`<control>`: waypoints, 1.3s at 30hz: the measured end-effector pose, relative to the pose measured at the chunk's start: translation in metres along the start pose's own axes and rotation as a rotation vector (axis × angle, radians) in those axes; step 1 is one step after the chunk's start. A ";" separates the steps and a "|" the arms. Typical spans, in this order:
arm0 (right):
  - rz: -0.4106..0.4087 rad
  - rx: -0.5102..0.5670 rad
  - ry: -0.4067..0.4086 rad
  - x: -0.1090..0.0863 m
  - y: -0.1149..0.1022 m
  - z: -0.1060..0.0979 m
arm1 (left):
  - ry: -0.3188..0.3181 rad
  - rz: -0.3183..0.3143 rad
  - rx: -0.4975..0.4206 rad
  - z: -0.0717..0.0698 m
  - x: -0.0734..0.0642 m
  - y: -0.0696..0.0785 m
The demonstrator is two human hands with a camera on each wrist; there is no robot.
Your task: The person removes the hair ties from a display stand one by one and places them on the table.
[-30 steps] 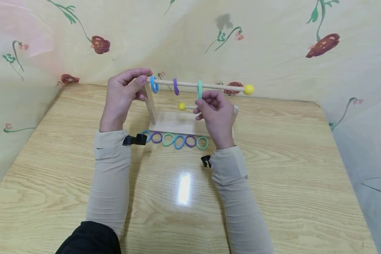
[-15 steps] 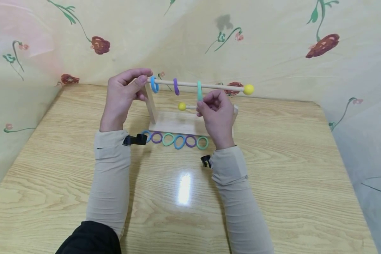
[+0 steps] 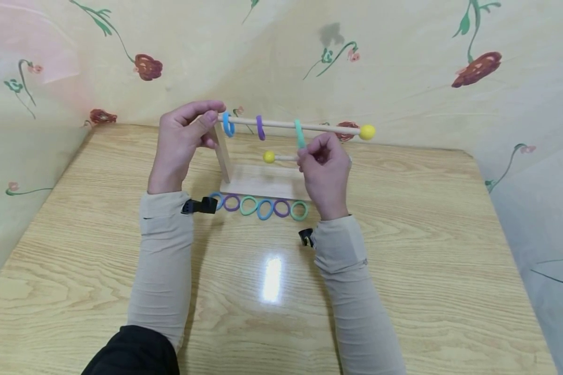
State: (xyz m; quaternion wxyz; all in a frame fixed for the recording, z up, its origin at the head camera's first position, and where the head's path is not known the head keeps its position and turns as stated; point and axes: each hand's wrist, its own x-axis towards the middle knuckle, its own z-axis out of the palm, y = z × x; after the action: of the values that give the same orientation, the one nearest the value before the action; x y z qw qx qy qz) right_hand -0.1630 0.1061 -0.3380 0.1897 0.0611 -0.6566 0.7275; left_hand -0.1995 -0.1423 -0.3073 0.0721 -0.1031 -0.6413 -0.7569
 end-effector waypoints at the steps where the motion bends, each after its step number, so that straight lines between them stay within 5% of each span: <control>1: 0.001 0.000 0.006 0.000 0.000 -0.001 | 0.001 0.001 0.003 0.000 0.000 0.000; 12: -0.020 -0.025 0.059 0.007 -0.004 -0.013 | 0.019 0.002 0.055 0.002 0.002 0.001; 29: -0.055 -0.041 0.109 0.012 -0.012 -0.026 | 0.023 -0.050 0.017 0.001 0.004 0.005; 39: -0.039 0.037 0.151 0.010 -0.017 -0.041 | 0.017 -0.045 0.002 0.001 0.003 0.005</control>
State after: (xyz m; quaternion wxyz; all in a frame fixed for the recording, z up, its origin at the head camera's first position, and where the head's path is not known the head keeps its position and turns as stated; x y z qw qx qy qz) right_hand -0.1601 0.1490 -0.3244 0.2516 0.0224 -0.6255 0.7382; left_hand -0.2008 -0.1417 -0.3016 0.0608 -0.0821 -0.6434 -0.7587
